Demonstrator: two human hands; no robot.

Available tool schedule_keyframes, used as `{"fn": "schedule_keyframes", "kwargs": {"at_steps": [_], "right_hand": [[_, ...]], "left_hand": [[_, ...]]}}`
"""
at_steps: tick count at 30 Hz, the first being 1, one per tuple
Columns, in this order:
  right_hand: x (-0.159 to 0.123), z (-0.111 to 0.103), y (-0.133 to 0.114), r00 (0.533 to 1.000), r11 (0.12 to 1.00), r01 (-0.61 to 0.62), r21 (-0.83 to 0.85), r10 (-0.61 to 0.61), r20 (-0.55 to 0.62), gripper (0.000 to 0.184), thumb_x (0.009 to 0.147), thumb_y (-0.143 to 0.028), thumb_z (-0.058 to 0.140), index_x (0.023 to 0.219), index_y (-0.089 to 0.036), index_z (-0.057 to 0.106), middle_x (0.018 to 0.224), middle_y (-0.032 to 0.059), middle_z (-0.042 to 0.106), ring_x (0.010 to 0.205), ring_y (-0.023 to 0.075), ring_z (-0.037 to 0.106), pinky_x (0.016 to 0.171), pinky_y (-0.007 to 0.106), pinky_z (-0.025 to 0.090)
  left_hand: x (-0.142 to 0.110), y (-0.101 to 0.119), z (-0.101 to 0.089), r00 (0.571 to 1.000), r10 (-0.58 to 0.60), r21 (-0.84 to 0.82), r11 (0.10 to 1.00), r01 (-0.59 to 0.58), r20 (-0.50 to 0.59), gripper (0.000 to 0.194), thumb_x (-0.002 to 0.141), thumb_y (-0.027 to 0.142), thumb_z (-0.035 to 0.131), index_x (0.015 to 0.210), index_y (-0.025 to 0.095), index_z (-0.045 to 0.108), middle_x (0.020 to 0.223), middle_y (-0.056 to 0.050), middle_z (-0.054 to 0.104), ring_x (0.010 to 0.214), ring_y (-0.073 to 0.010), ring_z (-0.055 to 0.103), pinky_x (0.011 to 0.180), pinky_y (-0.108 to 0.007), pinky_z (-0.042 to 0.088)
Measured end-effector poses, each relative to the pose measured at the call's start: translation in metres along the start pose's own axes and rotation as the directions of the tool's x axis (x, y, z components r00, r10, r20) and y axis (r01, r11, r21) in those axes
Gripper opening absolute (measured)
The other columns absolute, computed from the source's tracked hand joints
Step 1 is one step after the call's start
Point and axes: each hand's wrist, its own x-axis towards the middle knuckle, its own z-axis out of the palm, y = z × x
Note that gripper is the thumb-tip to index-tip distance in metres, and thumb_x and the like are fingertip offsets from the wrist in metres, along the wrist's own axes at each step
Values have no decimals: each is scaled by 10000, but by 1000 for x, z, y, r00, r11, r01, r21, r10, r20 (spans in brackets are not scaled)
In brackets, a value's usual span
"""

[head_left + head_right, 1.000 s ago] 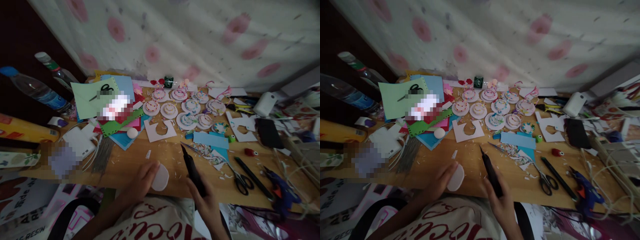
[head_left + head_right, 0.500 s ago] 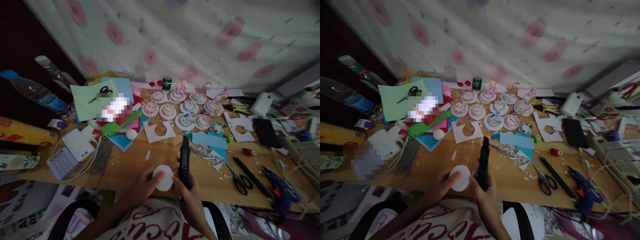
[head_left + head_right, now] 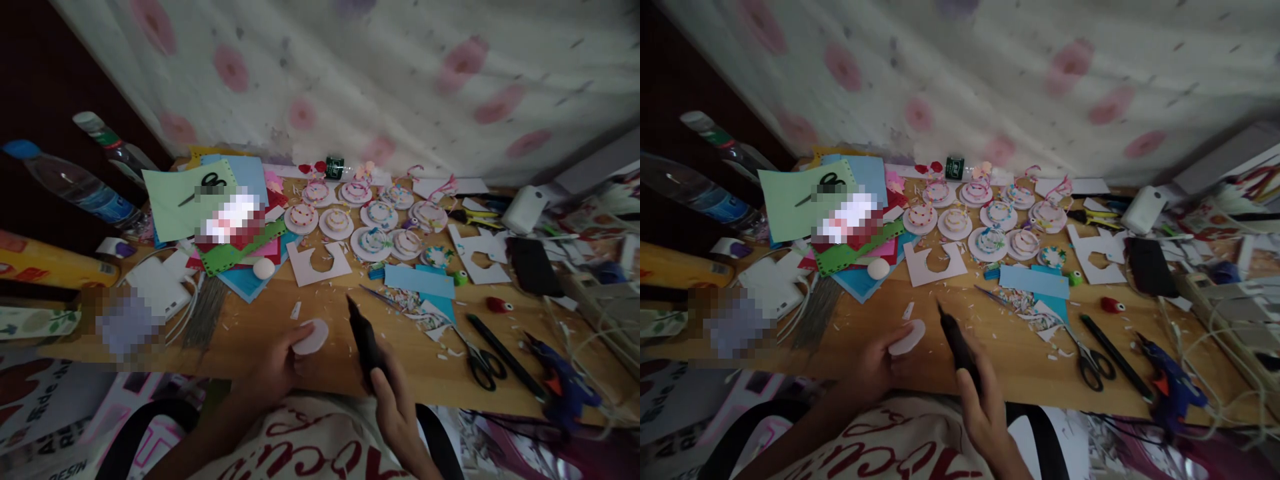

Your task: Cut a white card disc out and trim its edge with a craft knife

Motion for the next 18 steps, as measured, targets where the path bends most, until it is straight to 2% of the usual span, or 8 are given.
{"fn": "schedule_keyframes", "kwargs": {"at_steps": [1, 3, 5, 8, 10, 14, 18], "right_hand": [[2, -8, 1, 994, 991, 99, -88, -95, 48, 377, 979, -359, 478, 1329, -268, 585, 1144, 96, 695, 1075, 262, 653, 857, 360, 557], [6, -21, 0, 959, 939, 262, -221, -228, 166, 425, 978, -286, 476, 1400, -291, 525, 1128, 95, 701, 1038, 252, 671, 819, 339, 566], [9, -27, -3, 917, 882, 370, -290, -298, 265, 510, 969, -232, 488, 1471, -301, 434, 1016, 91, 705, 880, 222, 693, 689, 294, 563], [9, -27, -6, 870, 822, 469, -323, -367, 328, 578, 951, -198, 521, 1501, -309, 381, 873, 66, 673, 697, 184, 656, 567, 262, 514], [7, -24, -5, 865, 796, 488, -357, -386, 321, 585, 940, -205, 545, 1492, -325, 395, 861, 61, 671, 676, 183, 642, 560, 271, 502], [1, -18, -1, 882, 764, 470, -443, -388, 266, 517, 933, -239, 564, 1430, -358, 490, 866, 65, 685, 688, 199, 634, 586, 300, 492], [0, -16, 5, 915, 785, 403, -471, -361, 182, 431, 939, -254, 557, 1357, -353, 578, 857, 64, 682, 698, 201, 635, 609, 307, 485]], "left_hand": [[1, 3, 0, 1000, -1, -33, 999, 1, 26, 380, 782, 387, 714, 604, 179, 450, 459, 95, 267, 390, -42, 191, 405, -187, 174], [1, 9, 1, 998, -1, -70, 998, 6, 70, 394, 795, 370, 685, 577, 183, 416, 451, 94, 240, 390, -46, 166, 405, -187, 177], [-1, 13, 3, 995, -9, -89, 996, 17, 96, 399, 800, 375, 674, 566, 183, 414, 450, 91, 235, 395, -47, 152, 414, -190, 187], [-4, 14, 6, 990, -24, -149, 988, 45, 138, 411, 756, 379, 724, 555, 180, 426, 459, 93, 233, 416, -42, 129, 437, -198, 196], [-6, 12, 8, 984, -37, -188, 980, 71, 176, 429, 733, 365, 746, 538, 179, 411, 465, 95, 217, 427, -40, 111, 444, -204, 182], [-7, 10, 8, 969, -70, -194, 974, 118, 239, 449, 759, 342, 721, 543, 180, 362, 485, 100, 177, 425, -38, 75, 442, -210, 147], [-9, 10, 9, 947, -79, -163, 978, 134, 310, 537, 767, 371, 712, 532, 185, 267, 476, 98, 147, 411, -37, 68, 430, -208, 124]]}}
